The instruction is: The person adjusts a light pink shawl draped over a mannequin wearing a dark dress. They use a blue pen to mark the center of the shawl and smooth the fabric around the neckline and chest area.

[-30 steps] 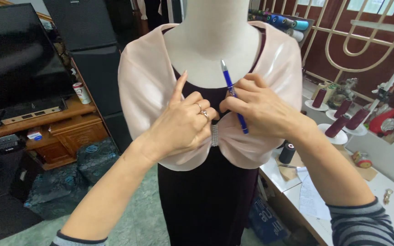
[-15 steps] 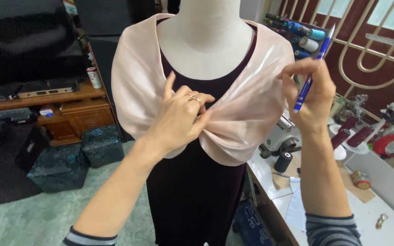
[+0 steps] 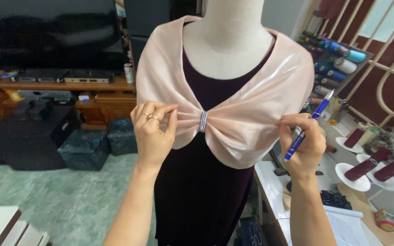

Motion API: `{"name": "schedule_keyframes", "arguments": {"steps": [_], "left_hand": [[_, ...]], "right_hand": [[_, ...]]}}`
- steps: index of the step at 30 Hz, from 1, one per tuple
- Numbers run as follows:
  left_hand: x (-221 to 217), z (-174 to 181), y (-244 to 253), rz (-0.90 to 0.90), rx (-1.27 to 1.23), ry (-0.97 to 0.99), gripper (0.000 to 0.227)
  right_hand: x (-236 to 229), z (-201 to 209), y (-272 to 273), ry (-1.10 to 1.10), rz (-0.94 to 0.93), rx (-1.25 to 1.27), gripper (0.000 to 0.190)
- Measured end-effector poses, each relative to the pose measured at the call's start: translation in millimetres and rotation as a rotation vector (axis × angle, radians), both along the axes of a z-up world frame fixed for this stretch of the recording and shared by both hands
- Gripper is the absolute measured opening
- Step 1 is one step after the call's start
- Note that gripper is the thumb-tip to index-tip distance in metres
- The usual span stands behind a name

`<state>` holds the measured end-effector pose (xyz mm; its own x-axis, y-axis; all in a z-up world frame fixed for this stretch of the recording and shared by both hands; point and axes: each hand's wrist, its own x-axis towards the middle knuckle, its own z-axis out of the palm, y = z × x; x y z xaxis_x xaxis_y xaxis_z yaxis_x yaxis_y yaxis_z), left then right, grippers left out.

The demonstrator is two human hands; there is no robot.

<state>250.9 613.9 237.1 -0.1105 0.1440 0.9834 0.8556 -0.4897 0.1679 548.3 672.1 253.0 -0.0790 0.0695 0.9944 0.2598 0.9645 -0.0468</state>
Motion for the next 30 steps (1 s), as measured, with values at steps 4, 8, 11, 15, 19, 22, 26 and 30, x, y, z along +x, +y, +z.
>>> {"name": "schedule_keyframes", "arguments": {"steps": [4,8,11,15,19,22,26,30], "left_hand": [[5,8,4,0.005,0.016,0.055,0.005],[7,22,14,-0.012,0.023,0.312,0.013],[7,20,20,-0.061,-0.067,0.441,0.013],[2,27,11,-0.237,-0.022,0.356,0.015],[-2,22,5,-0.119,0.028,0.196,0.008],[8,15,15,-0.138,0.013,0.266,0.006],[21,10,24,-0.101,-0.006,0.332,0.005],[24,4,26,-0.073,-0.03,0.348,0.006]], "right_hand": [[-16,1,-13,-0.006,0.029,0.029,0.005],[-19,-2,-18,-0.023,0.023,0.01,0.005],[-20,-1,-18,-0.023,0.036,0.019,0.006],[-16,-1,-19,-0.036,0.024,0.034,0.006],[-16,1,-21,-0.044,0.058,0.057,0.007],[-18,1,-23,-0.057,0.048,0.056,0.007],[-20,-1,-21,-0.066,0.031,0.05,0.007],[-18,-4,-17,-0.074,0.038,0.041,0.006]]}}
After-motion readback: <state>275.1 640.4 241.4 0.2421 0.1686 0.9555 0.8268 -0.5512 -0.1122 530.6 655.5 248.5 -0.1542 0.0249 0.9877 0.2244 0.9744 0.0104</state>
